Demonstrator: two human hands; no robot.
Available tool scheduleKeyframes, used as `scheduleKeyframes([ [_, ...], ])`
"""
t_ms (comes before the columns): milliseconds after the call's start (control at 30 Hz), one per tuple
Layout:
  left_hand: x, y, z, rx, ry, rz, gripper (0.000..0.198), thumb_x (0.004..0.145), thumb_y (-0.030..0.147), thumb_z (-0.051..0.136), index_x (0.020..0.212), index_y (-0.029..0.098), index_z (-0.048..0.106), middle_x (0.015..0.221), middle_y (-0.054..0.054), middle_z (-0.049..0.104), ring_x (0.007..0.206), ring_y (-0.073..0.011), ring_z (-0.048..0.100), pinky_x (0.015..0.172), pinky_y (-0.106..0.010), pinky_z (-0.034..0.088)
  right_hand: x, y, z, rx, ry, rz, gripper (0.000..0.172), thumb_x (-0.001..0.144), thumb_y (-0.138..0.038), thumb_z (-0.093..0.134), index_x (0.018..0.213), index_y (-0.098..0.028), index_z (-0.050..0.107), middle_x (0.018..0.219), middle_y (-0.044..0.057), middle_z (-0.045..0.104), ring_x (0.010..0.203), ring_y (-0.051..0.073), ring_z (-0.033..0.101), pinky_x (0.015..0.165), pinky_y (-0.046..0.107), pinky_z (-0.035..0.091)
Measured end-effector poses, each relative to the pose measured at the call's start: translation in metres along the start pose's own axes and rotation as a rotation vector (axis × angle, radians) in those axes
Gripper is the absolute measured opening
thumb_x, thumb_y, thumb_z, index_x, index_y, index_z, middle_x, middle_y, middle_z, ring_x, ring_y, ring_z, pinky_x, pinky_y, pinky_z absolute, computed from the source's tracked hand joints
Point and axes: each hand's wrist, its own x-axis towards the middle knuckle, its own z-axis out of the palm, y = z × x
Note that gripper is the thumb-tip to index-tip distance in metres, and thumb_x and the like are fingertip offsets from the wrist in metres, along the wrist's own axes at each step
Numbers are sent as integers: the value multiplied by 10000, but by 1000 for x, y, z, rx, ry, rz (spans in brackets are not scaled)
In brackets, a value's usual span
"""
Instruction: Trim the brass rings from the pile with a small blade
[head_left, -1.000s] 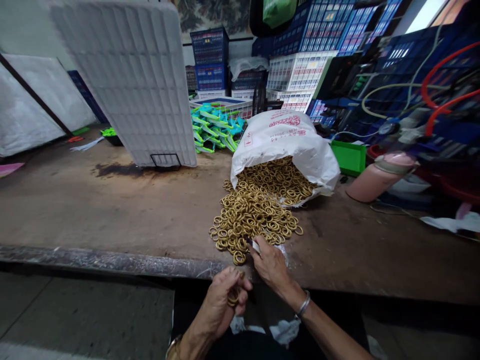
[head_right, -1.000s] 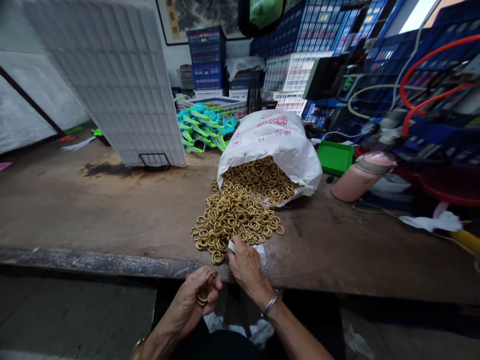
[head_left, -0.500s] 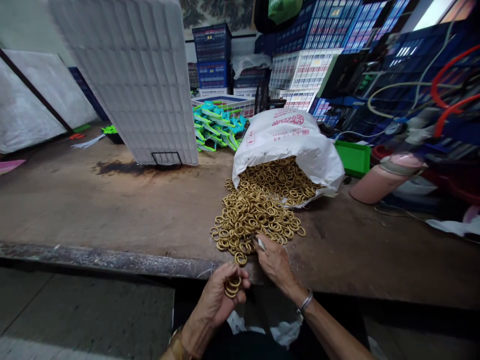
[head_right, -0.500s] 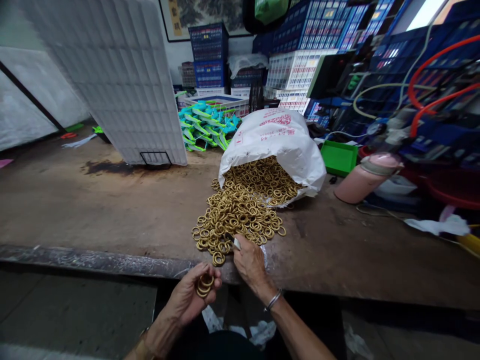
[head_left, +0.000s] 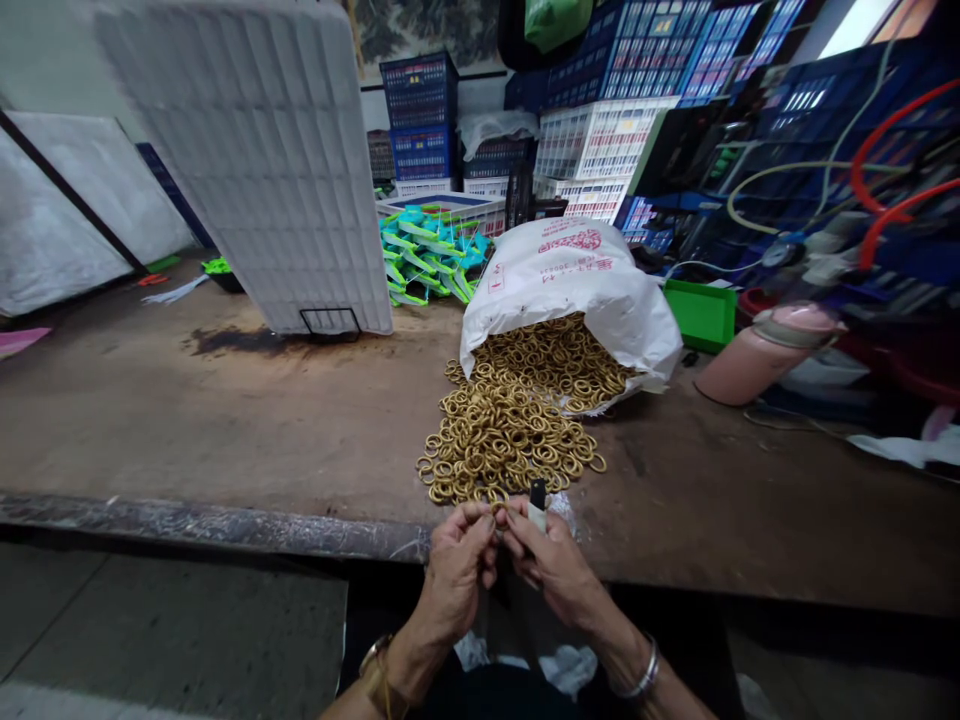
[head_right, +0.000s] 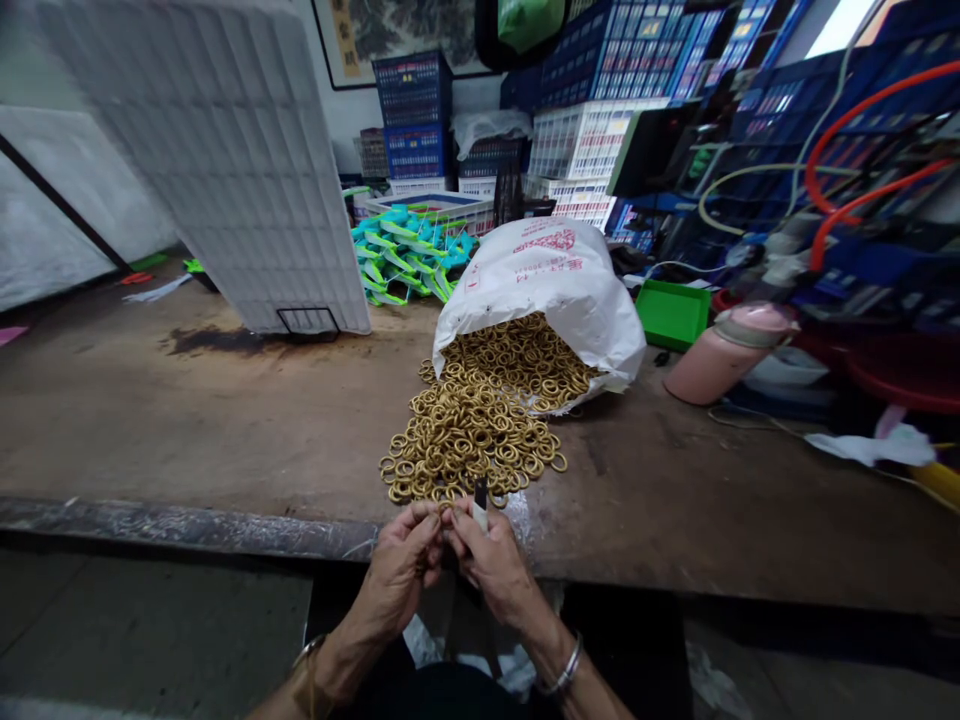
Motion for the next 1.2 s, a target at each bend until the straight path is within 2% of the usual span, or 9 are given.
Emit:
scheduleKeyframes([
  [167, 1, -1, -4, 78, 23, 60, 303, 654, 425, 630, 692, 156, 496, 458, 80, 404, 373, -24, 291, 362, -150, 181, 2, 5, -1, -189, 19, -99, 309, 728, -467, 503, 633, -179, 444, 456, -85, 349, 389, 42, 277, 378, 176, 225],
  [367, -1, -1, -6, 155, 35, 68, 275, 668, 407, 614, 731, 166, 497, 448, 91, 392, 368, -34, 281, 364, -155, 190, 2, 7, -6, -365, 31, -150, 323, 772, -452, 434, 589, -185, 418, 480, -73, 353, 431, 62, 305, 436, 197, 267],
  [467, -3, 1, -6, 228, 18, 115, 227, 685, 357, 608, 789, 170, 533, 456, 90, 410, 386, -44, 321, 398, -162, 255, 0, 0, -10, -568, -13, -257, 300, 781, -424, 432, 618, -174, 467, 542, -49, 404, 518, 83, 363, 502, 210, 299],
  [567, -7, 3, -7, 340, 0, 254, 149, 698, 298, 600, 694, 150, 578, 560, 37, 518, 515, -79, 451, 518, -183, 362, 0, -6, -11, -682, -66, -302, 316, 795, -414, 416, 605, -171, 482, 567, -35, 439, 550, 91, 382, 513, 215, 294],
  [700, -10, -1, -8, 366, -13, 301, 137, 746, 266, 544, 692, 147, 583, 639, -1, 578, 612, -120, 525, 617, -221, 412, 1, -1, -6, -550, -27, -208, 356, 771, -463, 424, 570, -171, 464, 507, -42, 425, 493, 79, 378, 482, 203, 306],
  [800, -10, -7, -11, 370, -12, 311, 163, 778, 271, 499, 714, 143, 577, 622, -8, 579, 590, -120, 528, 613, -232, 415, 1, 7, -1, -413, 17, -29, 416, 753, -538, 399, 534, -185, 413, 400, -78, 325, 359, 51, 277, 361, 183, 226],
  [900, -10, -10, -14, 402, -7, 340, 163, 781, 268, 498, 716, 138, 571, 586, 0, 561, 565, -110, 506, 583, -220, 403, -3, 9, 3, -254, -18, 98, 409, 737, -577, 401, 586, -197, 404, 375, -113, 265, 294, 31, 172, 294, 165, 143],
  [1033, -10, -13, -16, 356, -1, 326, 139, 772, 272, 510, 735, 145, 551, 604, 1, 567, 563, -107, 509, 571, -219, 403, -4, 9, 5, -154, -43, 101, 370, 716, -557, 450, 628, -203, 389, 410, -120, 297, 289, 19, 158, 283, 155, 139],
  [1200, -12, -15, -19, 360, 29, 280, 138, 748, 295, 545, 754, 158, 531, 596, 23, 546, 500, -73, 462, 485, -176, 351, 6, 13, 0, -348, 62, -48, 284, 714, -434, 498, 603, -184, 422, 467, -85, 368, 389, 43, 311, 383, 169, 273],
])
